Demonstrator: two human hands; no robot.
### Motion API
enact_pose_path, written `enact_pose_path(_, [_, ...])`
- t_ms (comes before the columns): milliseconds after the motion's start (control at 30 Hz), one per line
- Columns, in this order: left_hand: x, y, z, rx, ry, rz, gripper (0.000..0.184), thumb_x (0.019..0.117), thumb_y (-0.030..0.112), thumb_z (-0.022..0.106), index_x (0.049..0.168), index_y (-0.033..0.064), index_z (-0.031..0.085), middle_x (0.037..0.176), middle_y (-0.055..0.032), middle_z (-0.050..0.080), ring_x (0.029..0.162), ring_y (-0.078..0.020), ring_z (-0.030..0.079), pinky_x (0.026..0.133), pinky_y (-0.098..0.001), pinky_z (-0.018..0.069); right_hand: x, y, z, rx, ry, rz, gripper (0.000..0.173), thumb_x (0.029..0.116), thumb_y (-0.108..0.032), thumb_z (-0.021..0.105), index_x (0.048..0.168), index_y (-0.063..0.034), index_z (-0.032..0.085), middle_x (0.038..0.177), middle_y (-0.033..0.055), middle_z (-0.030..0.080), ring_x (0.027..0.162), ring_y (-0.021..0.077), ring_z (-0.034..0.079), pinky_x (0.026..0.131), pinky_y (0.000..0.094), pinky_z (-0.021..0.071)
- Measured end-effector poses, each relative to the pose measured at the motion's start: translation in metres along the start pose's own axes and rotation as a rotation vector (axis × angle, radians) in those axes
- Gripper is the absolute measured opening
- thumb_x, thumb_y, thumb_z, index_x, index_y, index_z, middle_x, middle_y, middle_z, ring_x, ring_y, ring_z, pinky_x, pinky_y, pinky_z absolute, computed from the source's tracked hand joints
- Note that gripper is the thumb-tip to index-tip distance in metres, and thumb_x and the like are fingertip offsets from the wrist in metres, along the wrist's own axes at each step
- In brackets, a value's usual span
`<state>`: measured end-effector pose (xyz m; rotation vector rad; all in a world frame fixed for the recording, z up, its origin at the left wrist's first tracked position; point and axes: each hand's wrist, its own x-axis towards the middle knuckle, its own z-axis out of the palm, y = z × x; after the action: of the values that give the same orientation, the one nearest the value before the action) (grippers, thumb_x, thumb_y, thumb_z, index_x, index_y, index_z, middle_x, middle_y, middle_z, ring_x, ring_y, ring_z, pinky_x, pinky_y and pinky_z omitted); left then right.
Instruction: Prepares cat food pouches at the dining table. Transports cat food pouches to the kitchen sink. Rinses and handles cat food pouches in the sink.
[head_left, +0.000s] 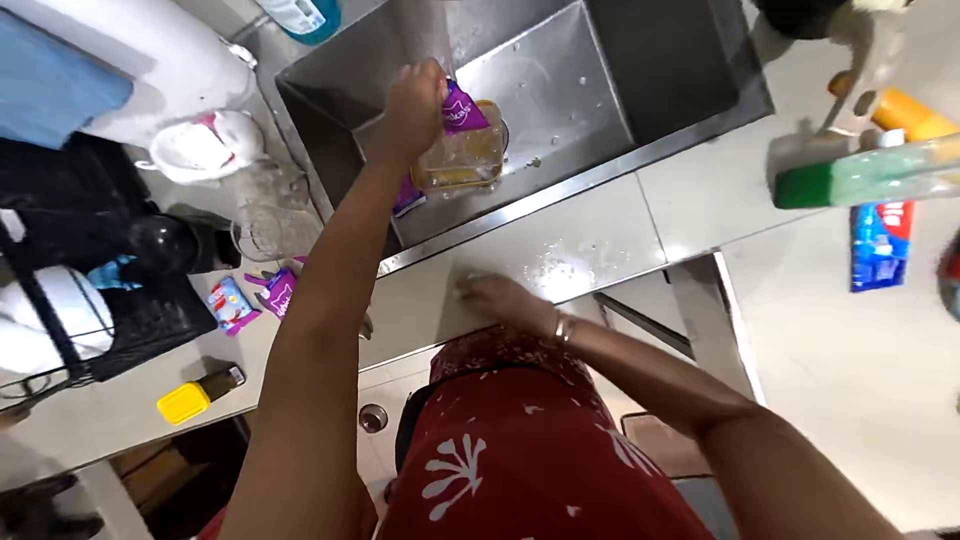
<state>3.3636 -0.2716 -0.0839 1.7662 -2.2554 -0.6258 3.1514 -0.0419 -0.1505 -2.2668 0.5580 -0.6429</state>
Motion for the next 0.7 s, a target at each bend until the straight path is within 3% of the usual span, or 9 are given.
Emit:
enact_pose_path(67, [-0.003,-0.002,0.003,0.003,0.022,0.013,0.029,0.1055,0.009,0.043,0.116,-0.0112,0.06,0.122,-0.0289,0.064,0.123,-0.0446,0.057,0.107,-0.0522,0.0426,0.031,0.022,-0.009,0.022,0.096,0.136,0.019,0.0969,0.004,0.057,0.106,0.006,0.074,0.126,0.0216,0.068,0.117,0.0348,0.068,0.099,0.0459,0.0557])
enact_pose_path(133, [-0.007,0.003,0.005,0.005,-0.005,-0.034,0.029,0.106,0.01,0.042,0.118,-0.0098,0.059,0.124,-0.0278,0.063,0.125,-0.0435,0.056,0.108,-0.0525,0.0419,0.061,0.011,0.01,0.132,0.157,0.258,0.019,0.0978,0.002,0.058,0.109,0.0075,0.072,0.123,0.0203,0.068,0.113,0.0294,0.068,0.097,0.0405,0.0567])
enact_pose_path(167, [-0.008,0.005,0.005,0.007,-0.008,-0.061,0.028,0.1058,0.009,0.042,0.118,-0.0089,0.059,0.124,-0.0274,0.062,0.126,-0.0433,0.056,0.108,-0.0535,0.0422,0.064,-0.005,0.025,0.182,0.09,0.249,0.02,0.0999,0.0,0.056,0.115,0.0038,0.069,0.127,0.0162,0.066,0.117,0.0237,0.065,0.102,0.0365,0.0536])
enact_pose_path(267, [-0.006,0.008,-0.009,0.048,-0.013,-0.096,0.031,0.107,0.012,0.042,0.123,-0.0077,0.059,0.129,-0.0279,0.061,0.129,-0.0452,0.053,0.107,-0.0596,0.0407,0.056,-0.04,0.041,0.142,-0.141,0.04,0.023,0.0961,0.004,0.056,0.111,0.003,0.074,0.134,0.017,0.066,0.125,0.0289,0.064,0.106,0.0402,0.0518])
enact_pose_path(333, [-0.006,0.01,-0.014,0.09,-0.01,-0.05,0.031,0.106,0.01,0.043,0.124,-0.0093,0.059,0.13,-0.03,0.059,0.131,-0.0478,0.051,0.106,-0.0629,0.0389,0.027,-0.026,0.026,0.116,-0.046,0.098,0.022,0.0967,0.004,0.058,0.111,0.0042,0.075,0.129,0.0173,0.069,0.122,0.0297,0.066,0.105,0.0406,0.0524])
enact_pose_path(467, [-0.013,0.006,-0.013,0.128,0.115,0.089,0.025,0.1043,0.006,0.044,0.114,-0.0105,0.061,0.123,-0.0312,0.062,0.124,-0.0502,0.055,0.099,-0.0643,0.0419,-0.071,0.013,-0.052,-0.073,0.138,0.32,0.019,0.0964,0.002,0.059,0.106,0.0017,0.076,0.125,0.0163,0.071,0.117,0.0289,0.069,0.103,0.0426,0.0553])
enact_pose_path(533, [-0.01,0.004,-0.013,-0.022,0.135,0.045,0.029,0.1064,0.009,0.042,0.116,-0.0115,0.06,0.122,-0.0313,0.062,0.124,-0.048,0.056,0.103,-0.0609,0.042,-0.107,0.037,-0.11,-0.199,0.229,0.482,0.019,0.0967,0.001,0.06,0.108,0.0051,0.075,0.126,0.0203,0.069,0.117,0.0329,0.068,0.102,0.0455,0.0549])
enact_pose_path(600, [-0.009,0.002,-0.01,-0.271,0.096,-0.114,0.033,0.1082,0.011,0.038,0.125,-0.0116,0.055,0.126,-0.03,0.06,0.124,-0.0396,0.058,0.107,-0.0503,0.0438,-0.117,0.068,-0.164,-0.289,0.371,0.647,0.017,0.099,-0.004,0.061,0.107,0.0066,0.072,0.128,0.0237,0.066,0.119,0.0363,0.065,0.103,0.05,0.0522])
enact_pose_path(700, [-0.009,0.008,-0.001,-0.477,0.141,-0.226,0.032,0.1087,0.011,0.038,0.128,-0.0111,0.051,0.123,-0.0287,0.061,0.114,-0.0329,0.062,0.1,-0.0446,0.0482,-0.087,0.101,-0.211,-0.383,0.579,0.824,0.019,0.0987,-0.008,0.064,0.106,0.0072,0.073,0.123,0.0253,0.067,0.118,0.0381,0.064,0.104,0.05,0.0504])
